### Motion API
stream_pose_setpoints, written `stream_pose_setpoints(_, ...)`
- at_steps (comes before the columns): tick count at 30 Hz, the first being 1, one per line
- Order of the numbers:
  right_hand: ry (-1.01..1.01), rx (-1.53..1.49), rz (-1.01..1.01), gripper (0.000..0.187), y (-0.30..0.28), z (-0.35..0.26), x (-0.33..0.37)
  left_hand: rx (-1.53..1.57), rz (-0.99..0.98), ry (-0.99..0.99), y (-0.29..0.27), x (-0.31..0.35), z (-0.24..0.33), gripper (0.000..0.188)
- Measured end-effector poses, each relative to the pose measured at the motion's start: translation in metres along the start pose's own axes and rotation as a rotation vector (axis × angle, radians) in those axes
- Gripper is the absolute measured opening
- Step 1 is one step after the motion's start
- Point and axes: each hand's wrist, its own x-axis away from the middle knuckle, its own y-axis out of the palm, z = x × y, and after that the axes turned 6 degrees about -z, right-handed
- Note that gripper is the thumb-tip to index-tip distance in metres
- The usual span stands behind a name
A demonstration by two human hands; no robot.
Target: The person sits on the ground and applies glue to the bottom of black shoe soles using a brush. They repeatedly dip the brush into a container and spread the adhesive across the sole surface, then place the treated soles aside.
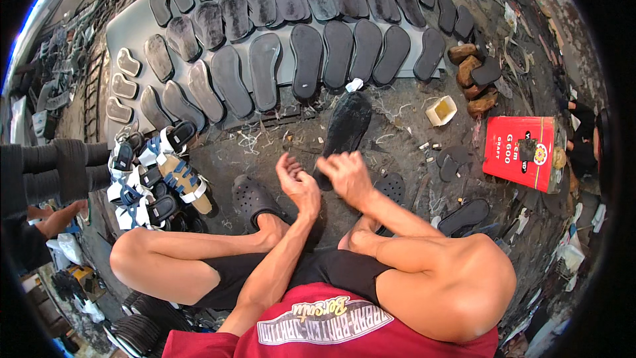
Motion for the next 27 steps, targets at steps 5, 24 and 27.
stream_pose_setpoints(5, 0.413, -0.583, 0.196, 0.023, -0.043, -0.011, 0.009, -0.035, -0.031, -0.099, -0.009, -0.019, 0.007, 0.058)
stream_pose_setpoints(24, 1.179, -1.313, 0.948, 0.055, -0.142, 0.167, 0.085, 0.113, -0.671, -0.726, 0.010, -0.020, 0.092, 0.055)
stream_pose_setpoints(27, 1.143, -1.354, 0.967, 0.054, -0.142, 0.171, 0.091, 0.416, -0.690, -0.965, -0.001, -0.070, 0.130, 0.030)
